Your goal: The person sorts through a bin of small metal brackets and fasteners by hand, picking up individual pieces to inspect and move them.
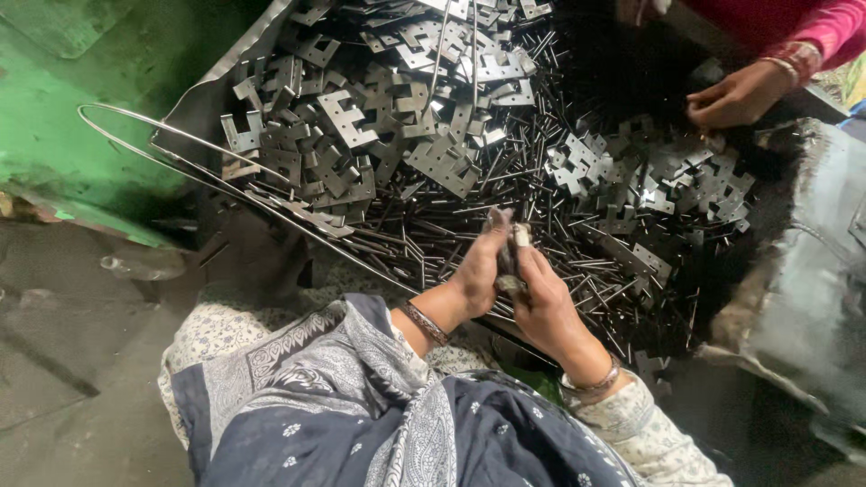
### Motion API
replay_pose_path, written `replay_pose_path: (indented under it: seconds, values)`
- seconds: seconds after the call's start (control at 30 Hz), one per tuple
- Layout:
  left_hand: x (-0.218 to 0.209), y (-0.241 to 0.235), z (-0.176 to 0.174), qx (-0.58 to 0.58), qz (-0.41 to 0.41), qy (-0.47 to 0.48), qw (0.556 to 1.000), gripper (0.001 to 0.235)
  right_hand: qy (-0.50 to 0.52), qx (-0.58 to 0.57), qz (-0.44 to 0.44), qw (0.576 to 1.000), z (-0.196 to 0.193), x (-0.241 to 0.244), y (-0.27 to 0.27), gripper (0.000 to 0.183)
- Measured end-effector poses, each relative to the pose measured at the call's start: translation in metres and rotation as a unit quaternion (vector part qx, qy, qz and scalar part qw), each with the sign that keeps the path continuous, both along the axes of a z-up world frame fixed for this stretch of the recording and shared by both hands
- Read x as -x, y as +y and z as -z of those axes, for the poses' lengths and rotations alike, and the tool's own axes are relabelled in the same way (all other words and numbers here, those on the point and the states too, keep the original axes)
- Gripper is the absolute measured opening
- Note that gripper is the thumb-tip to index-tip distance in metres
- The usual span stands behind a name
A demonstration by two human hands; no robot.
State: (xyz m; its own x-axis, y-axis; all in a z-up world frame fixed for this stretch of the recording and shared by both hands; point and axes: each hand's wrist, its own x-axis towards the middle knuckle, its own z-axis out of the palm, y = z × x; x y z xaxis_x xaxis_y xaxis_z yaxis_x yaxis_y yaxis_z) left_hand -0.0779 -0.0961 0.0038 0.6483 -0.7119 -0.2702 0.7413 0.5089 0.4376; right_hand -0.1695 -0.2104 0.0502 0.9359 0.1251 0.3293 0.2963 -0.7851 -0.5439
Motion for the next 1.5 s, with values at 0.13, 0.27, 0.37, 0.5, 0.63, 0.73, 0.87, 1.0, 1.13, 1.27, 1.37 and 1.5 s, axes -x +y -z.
replay_pose_path:
  seconds: [0.13,0.27,0.37,0.5,0.63,0.73,0.87,1.0,1.13,1.27,1.37,1.5]
  values:
    - [-0.013,0.002,-0.019,-0.098,0.125,-0.129,0.979,0.07,0.054,-0.16,0.153,0.974,-0.007,-0.001,-0.031,0.061]
    - [-0.087,0.027,-0.018,-0.51,-0.14,-0.584,0.617,0.058,0.113,-0.767,0.13,0.618,-0.017,0.025,-0.122,0.053]
    - [-0.135,0.062,-0.004,-0.709,-0.089,-0.556,0.424,0.078,-0.025,-0.692,0.223,0.686,-0.012,0.082,-0.225,0.038]
    - [-0.141,0.054,0.017,-0.753,-0.011,-0.507,0.419,0.094,-0.286,0.063,0.401,0.868,0.013,0.14,-0.369,0.028]
    - [-0.132,0.04,0.013,-0.727,-0.057,-0.485,0.483,0.098,-0.166,0.416,0.46,0.767,0.009,0.163,-0.369,0.026]
    - [-0.12,0.033,0.007,-0.654,-0.113,-0.523,0.535,0.068,-0.191,0.348,0.43,0.811,0.007,0.118,-0.303,0.04]
    - [-0.092,0.03,-0.01,-0.422,-0.153,-0.67,0.592,0.036,-0.024,0.216,0.291,0.932,0.046,0.043,-0.229,0.038]
    - [-0.091,0.05,-0.028,-0.051,-0.117,-0.358,0.925,0.029,0.182,0.139,0.284,0.931,0.082,0.015,-0.225,0.066]
    - [-0.096,0.062,-0.032,-0.216,-0.087,-0.392,0.89,0.032,0.285,0.18,0.383,0.86,0.084,0.02,-0.208,0.032]
    - [-0.082,0.043,-0.006,-0.469,-0.019,-0.695,0.545,0.02,0.165,0.139,0.359,0.908,0.051,0.024,-0.186,0.025]
    - [-0.058,0.039,0.022,-0.515,0.039,-0.778,0.357,0.014,0.124,-0.111,0.326,0.931,0.026,0.031,-0.173,0.024]
    - [-0.055,0.045,0.033,-0.457,0.026,-0.831,0.318,0.003,0.136,-0.643,0.24,0.714,0.0,0.036,-0.165,0.036]
